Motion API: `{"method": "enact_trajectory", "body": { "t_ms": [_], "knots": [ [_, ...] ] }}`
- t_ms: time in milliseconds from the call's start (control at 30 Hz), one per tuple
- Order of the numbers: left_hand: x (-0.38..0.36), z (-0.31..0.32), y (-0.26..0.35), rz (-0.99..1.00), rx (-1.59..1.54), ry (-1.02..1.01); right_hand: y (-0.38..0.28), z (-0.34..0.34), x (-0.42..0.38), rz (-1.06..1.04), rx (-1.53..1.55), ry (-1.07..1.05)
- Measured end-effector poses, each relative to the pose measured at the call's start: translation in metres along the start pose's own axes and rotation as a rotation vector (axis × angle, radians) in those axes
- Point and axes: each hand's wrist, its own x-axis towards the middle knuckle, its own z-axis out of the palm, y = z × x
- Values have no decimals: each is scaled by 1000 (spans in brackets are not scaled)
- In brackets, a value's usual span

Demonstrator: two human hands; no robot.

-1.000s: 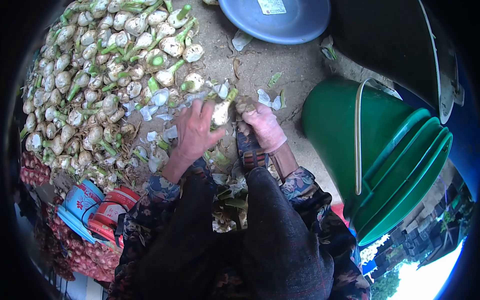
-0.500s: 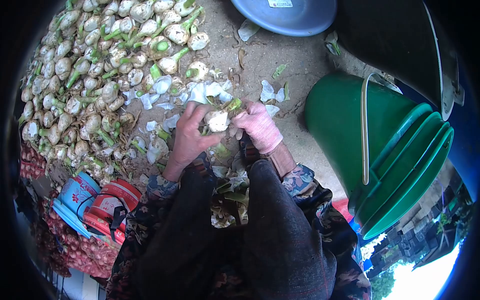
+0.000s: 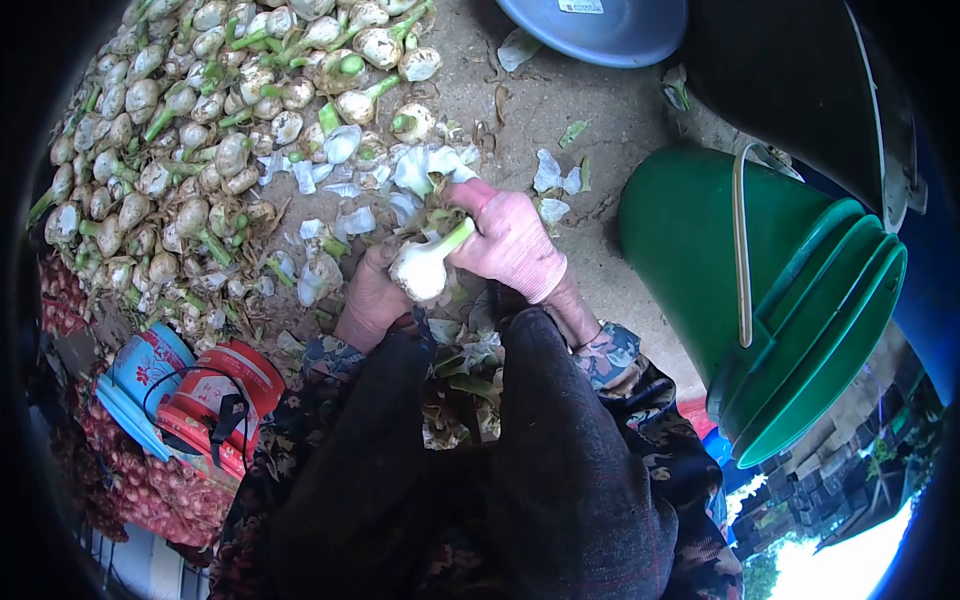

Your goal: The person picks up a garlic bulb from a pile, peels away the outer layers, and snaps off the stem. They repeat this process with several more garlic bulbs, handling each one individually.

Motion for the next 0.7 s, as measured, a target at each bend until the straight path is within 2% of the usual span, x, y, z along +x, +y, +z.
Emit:
{"method": "enact_trajectory", "body": {
  "t_ms": [33, 67, 133, 167, 233, 300, 333, 433, 500, 533, 567, 667, 700],
  "knots": [
    [-2, 0, 1, 20, 18, -6, -14, -8, 2, 318, 65, -120],
    [-4, -1, 2, 41, 36, -13, 8, -2, -5, 323, 114, -22],
    [-10, 5, 6, 79, 137, 14, 33, -5, -28, 455, 990, -81],
    [-13, 12, 11, 96, 219, 44, 39, 0, -36, 369, 1069, -116],
    [-11, 12, 14, 105, 391, 51, 27, 8, -40, 352, 1205, -144],
    [-12, 19, 12, 116, 432, 112, 14, 16, -37, 354, 1374, -135],
    [-12, 23, 12, 120, 457, 145, 13, 14, -36, 368, 1329, -146],
    [-9, 39, 7, 159, 235, 218, 13, 11, -35, 411, 1184, -163],
    [-6, 35, 9, 240, 340, 219, 15, 10, -36, 438, 1069, -150],
    [-6, 35, 10, 280, 394, 220, 17, 9, -36, 493, 1105, -70],
    [-11, 34, 12, 332, 494, 227, 19, 9, -37, 546, 1143, 12],
    [-25, 25, 23, 324, 1246, 38, 43, 1, -36, 607, 1162, 168],
    [-22, 25, 15, 506, 1584, -70, 40, -4, -36, 565, 1220, 223]
  ]
}}
